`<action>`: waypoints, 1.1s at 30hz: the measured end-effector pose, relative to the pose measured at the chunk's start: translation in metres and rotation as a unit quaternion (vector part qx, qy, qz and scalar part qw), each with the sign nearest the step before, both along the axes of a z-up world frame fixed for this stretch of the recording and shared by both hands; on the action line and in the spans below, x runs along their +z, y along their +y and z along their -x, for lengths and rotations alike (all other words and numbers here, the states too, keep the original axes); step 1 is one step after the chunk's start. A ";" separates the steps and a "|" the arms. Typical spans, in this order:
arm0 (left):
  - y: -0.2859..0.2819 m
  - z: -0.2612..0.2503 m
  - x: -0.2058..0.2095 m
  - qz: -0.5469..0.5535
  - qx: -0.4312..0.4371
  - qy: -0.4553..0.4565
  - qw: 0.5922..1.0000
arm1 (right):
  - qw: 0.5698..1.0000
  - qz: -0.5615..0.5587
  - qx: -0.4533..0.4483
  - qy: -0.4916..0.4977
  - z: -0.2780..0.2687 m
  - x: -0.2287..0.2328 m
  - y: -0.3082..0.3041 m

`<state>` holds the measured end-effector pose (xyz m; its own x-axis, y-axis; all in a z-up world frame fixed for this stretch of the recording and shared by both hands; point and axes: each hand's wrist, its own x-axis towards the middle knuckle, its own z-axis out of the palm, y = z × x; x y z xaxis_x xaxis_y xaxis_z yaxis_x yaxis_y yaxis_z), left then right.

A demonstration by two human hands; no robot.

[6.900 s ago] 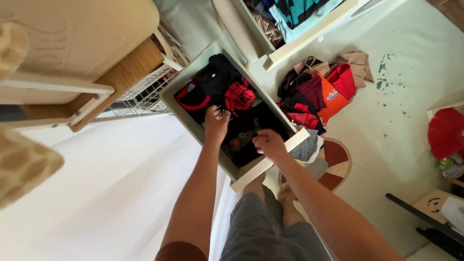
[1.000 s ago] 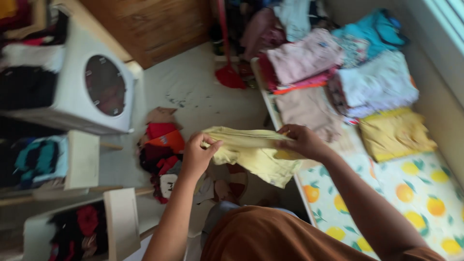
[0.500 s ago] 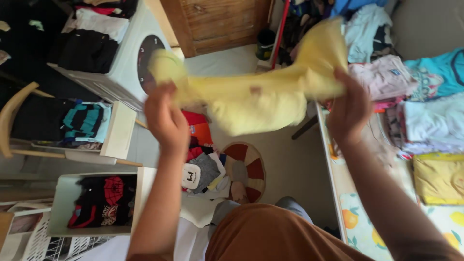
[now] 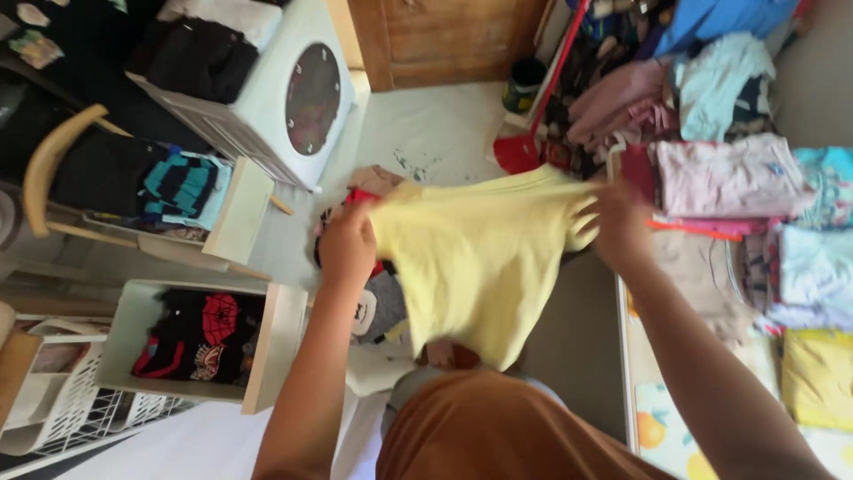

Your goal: The person retrieves t-shirts from a drawer, folds them one by one on a lemon-patterned folding board, and places the folded items back into the drawer. The person handles several t-shirts, including yellow and light green ones, smoothing and folding them before stacking them in the drawer.

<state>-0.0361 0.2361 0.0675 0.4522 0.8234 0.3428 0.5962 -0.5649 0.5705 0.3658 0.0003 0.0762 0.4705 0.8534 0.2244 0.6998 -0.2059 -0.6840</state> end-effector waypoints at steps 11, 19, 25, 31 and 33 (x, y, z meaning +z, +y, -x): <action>-0.057 0.015 -0.176 0.329 -0.253 0.273 0.868 | 0.761 0.605 0.158 0.170 0.009 -0.163 -0.065; -0.016 -0.002 0.011 -0.042 0.018 -0.136 0.990 | 0.960 0.032 -0.002 -0.278 -0.026 0.004 0.027; -0.018 -0.012 -0.039 -0.098 -0.050 -0.068 0.992 | 0.902 0.186 -0.091 -0.379 -0.006 -0.033 0.041; -0.057 0.037 -0.213 0.314 -0.183 0.220 0.905 | 0.835 0.505 0.215 0.036 -0.007 -0.184 -0.043; -0.055 0.039 -0.202 0.237 -0.139 0.124 0.954 | 0.865 0.451 0.219 -0.034 -0.014 -0.179 -0.024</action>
